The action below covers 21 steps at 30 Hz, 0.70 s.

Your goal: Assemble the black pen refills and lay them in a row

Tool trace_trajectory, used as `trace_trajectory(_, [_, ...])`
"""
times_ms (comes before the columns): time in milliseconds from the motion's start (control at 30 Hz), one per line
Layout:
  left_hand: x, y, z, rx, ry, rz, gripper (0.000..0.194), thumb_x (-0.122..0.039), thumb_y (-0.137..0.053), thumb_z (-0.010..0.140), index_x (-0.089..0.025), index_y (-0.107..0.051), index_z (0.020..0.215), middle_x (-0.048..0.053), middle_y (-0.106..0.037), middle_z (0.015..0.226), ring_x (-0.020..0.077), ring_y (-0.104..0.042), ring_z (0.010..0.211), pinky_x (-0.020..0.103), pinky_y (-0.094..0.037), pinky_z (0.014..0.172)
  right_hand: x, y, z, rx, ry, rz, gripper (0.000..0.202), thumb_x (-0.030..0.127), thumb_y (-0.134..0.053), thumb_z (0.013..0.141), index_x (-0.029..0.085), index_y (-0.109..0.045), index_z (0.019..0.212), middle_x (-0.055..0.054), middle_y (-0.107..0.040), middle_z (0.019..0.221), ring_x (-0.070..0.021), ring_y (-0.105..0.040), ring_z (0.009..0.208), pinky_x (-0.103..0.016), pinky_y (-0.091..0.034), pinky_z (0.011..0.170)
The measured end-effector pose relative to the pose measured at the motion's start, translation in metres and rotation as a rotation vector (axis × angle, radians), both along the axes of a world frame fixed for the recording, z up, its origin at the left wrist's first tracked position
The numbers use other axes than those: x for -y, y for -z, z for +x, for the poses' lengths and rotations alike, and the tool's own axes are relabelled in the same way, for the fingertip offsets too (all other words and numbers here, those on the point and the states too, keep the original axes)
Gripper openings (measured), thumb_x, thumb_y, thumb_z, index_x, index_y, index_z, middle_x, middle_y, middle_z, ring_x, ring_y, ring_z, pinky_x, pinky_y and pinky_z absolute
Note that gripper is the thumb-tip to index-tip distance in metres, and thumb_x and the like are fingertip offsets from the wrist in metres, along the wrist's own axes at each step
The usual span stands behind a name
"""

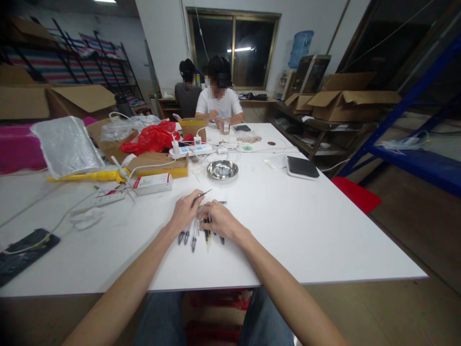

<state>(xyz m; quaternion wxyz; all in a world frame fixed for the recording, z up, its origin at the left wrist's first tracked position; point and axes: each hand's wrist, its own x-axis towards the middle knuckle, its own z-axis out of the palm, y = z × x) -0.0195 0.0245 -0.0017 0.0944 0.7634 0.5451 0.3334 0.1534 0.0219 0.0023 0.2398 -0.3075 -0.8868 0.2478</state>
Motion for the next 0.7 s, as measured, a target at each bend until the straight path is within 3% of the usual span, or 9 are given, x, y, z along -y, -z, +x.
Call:
trace_trajectory(300, [0.0012, 0.0006, 0.0038, -0.086, -0.082, 0.003, 0.023, -0.034, -0.038, 0.1, -0.025, -0.06, 0.101, 0.0, -0.07, 0.081, 0.0176, -0.066, 0.076, 0.026, -0.037, 0.065, 0.0014, -0.0019, -0.0013, -0.06, 0.037, -0.072, 0.02, 0.015, -0.081, 0.074, 0.017, -0.067, 0.088, -0.001, -0.059, 0.082, -0.0179, -0.05, 0.084, -0.028, -0.038, 0.077])
trace_trajectory(700, [0.0041, 0.0008, 0.0085, -0.059, -0.097, 0.024, 0.023, -0.033, -0.039, 0.1, -0.026, -0.061, 0.101, -0.001, -0.07, 0.079, 0.0179, -0.066, 0.075, 0.026, -0.036, 0.063, 0.0048, -0.0056, -0.0034, 0.012, 0.043, -0.022, 0.011, 0.012, -0.076, 0.078, 0.016, -0.067, 0.074, -0.003, -0.061, 0.081, -0.0193, -0.051, 0.084, -0.031, -0.039, 0.079])
